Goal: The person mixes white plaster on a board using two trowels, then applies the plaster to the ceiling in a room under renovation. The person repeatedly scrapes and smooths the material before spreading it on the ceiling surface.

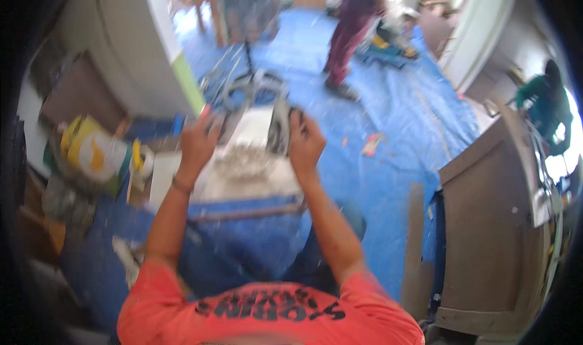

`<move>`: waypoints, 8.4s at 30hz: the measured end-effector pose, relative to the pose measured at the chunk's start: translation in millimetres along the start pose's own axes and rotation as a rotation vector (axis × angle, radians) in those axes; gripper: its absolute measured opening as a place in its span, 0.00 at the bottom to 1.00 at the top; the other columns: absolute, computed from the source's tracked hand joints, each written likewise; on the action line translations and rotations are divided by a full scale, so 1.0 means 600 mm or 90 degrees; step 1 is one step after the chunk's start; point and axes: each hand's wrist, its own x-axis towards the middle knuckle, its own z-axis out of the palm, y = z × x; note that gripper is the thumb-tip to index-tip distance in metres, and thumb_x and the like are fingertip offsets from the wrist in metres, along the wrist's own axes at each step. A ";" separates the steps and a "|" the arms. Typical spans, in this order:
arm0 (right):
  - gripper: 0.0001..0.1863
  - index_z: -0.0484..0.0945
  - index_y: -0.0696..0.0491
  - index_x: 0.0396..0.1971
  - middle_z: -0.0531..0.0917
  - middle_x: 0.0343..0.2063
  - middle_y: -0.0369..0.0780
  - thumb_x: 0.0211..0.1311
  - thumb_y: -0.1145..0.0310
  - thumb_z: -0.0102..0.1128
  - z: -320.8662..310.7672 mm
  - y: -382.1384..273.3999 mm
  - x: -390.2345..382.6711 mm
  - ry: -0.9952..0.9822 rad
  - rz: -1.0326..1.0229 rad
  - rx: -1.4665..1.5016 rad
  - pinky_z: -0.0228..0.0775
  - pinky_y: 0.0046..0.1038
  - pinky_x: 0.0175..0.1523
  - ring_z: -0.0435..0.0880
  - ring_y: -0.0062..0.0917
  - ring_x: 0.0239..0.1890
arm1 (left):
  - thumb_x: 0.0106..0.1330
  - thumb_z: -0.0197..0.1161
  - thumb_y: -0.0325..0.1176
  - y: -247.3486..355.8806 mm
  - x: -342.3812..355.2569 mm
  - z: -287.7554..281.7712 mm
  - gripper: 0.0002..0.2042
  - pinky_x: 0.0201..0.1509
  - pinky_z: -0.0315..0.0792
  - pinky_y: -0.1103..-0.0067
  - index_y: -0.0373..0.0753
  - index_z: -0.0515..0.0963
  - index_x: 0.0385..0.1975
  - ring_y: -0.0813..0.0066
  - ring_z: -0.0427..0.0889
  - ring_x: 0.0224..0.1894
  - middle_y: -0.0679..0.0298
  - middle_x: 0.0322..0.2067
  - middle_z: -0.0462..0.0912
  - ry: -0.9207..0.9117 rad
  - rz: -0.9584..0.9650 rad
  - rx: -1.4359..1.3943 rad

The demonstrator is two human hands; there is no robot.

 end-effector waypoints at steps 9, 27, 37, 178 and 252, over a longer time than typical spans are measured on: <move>0.13 0.87 0.53 0.51 0.88 0.33 0.42 0.68 0.72 0.66 0.093 -0.117 -0.163 -0.152 -0.028 0.060 0.76 0.25 0.34 0.85 0.24 0.27 | 0.65 0.66 0.37 0.024 -0.118 -0.046 0.15 0.42 0.78 0.62 0.32 0.84 0.44 0.43 0.86 0.36 0.42 0.32 0.86 0.028 -0.325 -0.140; 0.19 0.86 0.58 0.49 0.88 0.32 0.40 0.65 0.60 0.69 0.055 -0.028 -0.070 -0.287 -0.006 -0.034 0.70 0.24 0.34 0.78 0.21 0.26 | 0.66 0.65 0.24 -0.064 -0.326 -0.157 0.05 0.32 0.74 0.82 0.30 0.82 0.38 0.81 0.82 0.31 0.60 0.34 0.86 -0.097 -0.897 -0.469; 0.21 0.86 0.58 0.52 0.84 0.23 0.34 0.66 0.59 0.72 0.046 0.046 -0.077 -0.175 0.120 0.090 0.65 0.19 0.28 0.71 0.10 0.23 | 0.60 0.68 0.22 -0.176 -0.201 0.055 0.04 0.36 0.75 0.76 0.30 0.84 0.34 0.75 0.81 0.32 0.59 0.32 0.86 -0.240 -0.612 -0.406; 0.13 0.87 0.59 0.45 0.80 0.21 0.27 0.72 0.65 0.62 -0.008 0.071 -0.025 -0.028 0.262 0.223 0.60 0.18 0.26 0.69 0.08 0.22 | 0.67 0.59 0.30 -0.025 -0.043 0.097 0.14 0.41 0.77 0.58 0.45 0.82 0.50 0.47 0.85 0.38 0.52 0.36 0.86 -0.382 0.093 0.118; 0.16 0.87 0.59 0.47 0.81 0.21 0.29 0.69 0.62 0.68 0.023 0.042 -0.057 0.006 0.184 0.179 0.57 0.18 0.24 0.67 0.08 0.21 | 0.63 0.62 0.30 0.022 -0.066 -0.049 0.09 0.31 0.76 0.68 0.39 0.84 0.41 0.54 0.84 0.26 0.51 0.24 0.83 -0.289 0.010 -0.011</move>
